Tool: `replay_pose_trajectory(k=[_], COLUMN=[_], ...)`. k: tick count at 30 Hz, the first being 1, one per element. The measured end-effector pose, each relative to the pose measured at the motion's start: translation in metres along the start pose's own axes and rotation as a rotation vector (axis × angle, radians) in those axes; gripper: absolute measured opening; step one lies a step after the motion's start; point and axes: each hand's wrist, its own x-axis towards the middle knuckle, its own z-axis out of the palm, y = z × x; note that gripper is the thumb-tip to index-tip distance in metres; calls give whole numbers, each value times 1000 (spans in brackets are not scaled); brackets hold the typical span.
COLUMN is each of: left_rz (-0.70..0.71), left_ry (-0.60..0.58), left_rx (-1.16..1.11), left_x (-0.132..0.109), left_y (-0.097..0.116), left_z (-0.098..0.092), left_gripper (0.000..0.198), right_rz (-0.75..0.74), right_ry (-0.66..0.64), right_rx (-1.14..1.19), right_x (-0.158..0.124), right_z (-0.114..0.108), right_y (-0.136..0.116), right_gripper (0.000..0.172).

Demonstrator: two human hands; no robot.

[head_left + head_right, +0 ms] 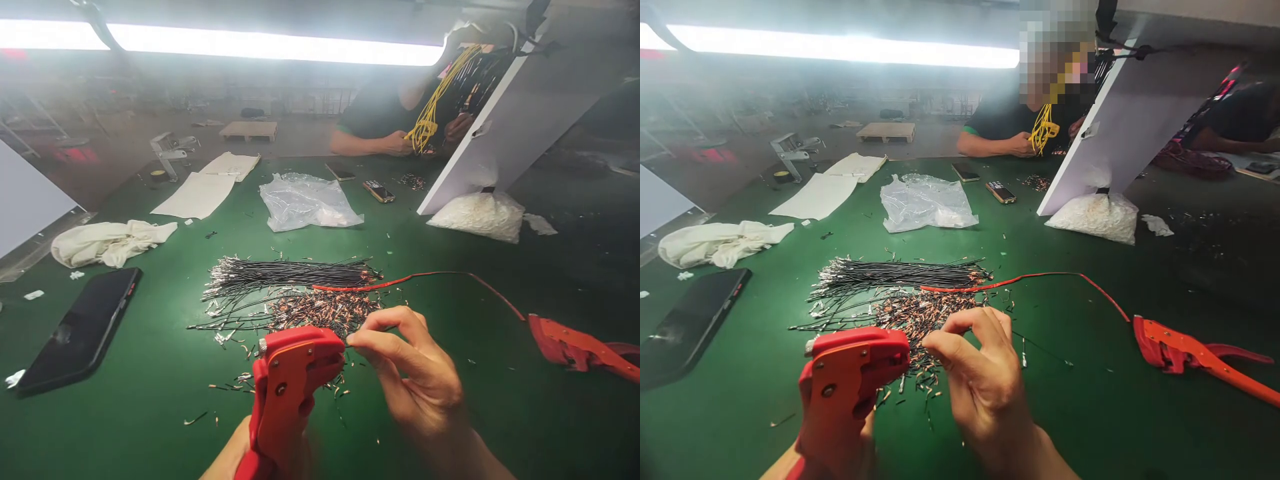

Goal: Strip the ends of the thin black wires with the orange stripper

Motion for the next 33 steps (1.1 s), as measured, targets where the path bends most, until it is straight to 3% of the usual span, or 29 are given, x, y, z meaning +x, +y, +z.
replay_pose_trajectory(k=[13, 28, 33], left_rz=[55, 92, 105], left_ry=[39, 87, 92], left_rx=[-7, -10, -25], left_x=[15, 19, 30], left_y=[-14, -25, -19], left_z=[-36, -28, -19], left_gripper=[26, 26, 50], right_rz=[0, -2, 28], right_ry=[-11, -15, -21], right_rx=[-16, -5, -21], right_x=[1, -1, 2], right_z=[-2, 2, -1], right_y=[-2, -5, -5], right_gripper=[29, 29, 22])
